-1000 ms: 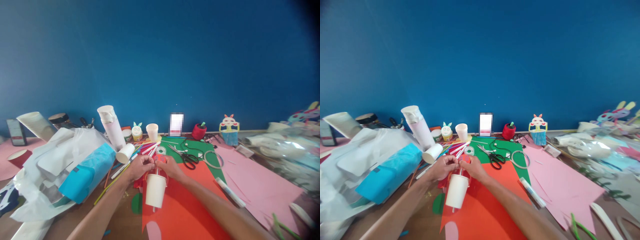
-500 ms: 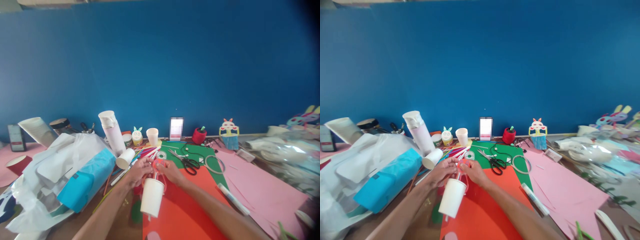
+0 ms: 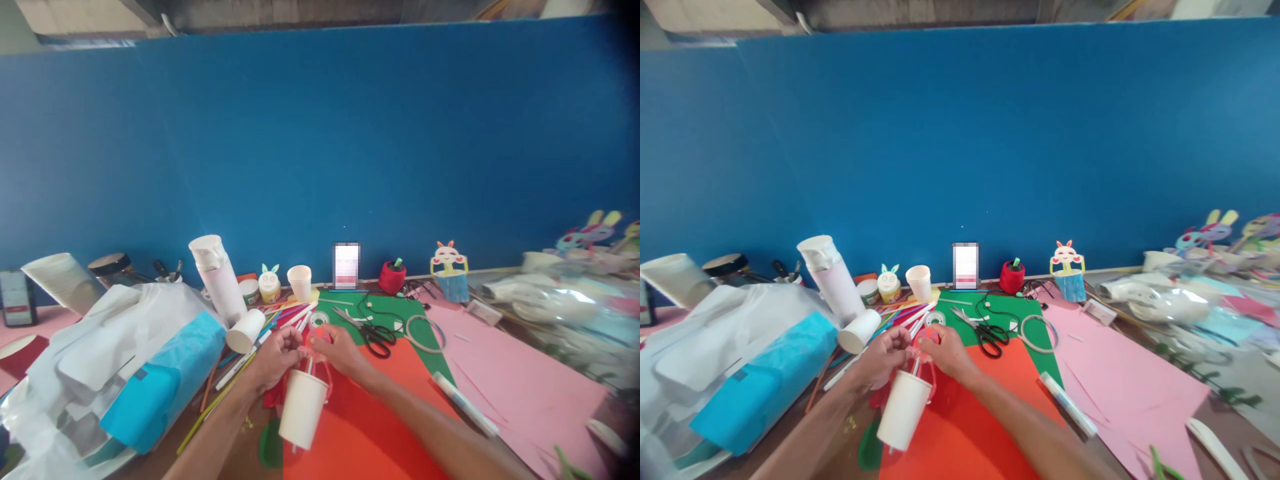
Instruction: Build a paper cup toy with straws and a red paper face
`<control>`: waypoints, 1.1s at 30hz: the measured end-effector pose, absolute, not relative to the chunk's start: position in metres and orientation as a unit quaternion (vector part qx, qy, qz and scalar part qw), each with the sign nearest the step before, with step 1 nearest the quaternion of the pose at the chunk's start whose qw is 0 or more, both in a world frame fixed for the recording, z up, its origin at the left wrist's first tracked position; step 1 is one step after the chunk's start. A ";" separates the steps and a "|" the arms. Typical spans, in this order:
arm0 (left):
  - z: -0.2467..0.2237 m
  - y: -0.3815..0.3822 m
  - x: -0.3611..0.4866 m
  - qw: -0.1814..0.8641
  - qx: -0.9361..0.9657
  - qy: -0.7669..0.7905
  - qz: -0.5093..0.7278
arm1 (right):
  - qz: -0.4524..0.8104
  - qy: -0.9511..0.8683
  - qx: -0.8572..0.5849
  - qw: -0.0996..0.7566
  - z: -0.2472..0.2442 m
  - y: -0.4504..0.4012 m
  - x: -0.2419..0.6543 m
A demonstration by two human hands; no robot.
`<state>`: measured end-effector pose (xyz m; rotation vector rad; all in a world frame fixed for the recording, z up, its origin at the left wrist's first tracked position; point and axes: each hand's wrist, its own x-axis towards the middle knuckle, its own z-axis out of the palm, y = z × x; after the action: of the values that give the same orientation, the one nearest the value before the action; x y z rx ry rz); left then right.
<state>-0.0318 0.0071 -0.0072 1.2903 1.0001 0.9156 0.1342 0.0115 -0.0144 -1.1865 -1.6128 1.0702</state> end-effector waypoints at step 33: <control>0.004 0.001 -0.032 0.485 0.683 0.464 0.289 | 0.533 -0.609 -0.471 0.350 -0.017 0.014 0.133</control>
<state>-0.0319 0.0015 0.0040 1.6629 1.1285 0.7029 0.1328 0.0144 -0.0167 -1.2212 -1.5788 1.3815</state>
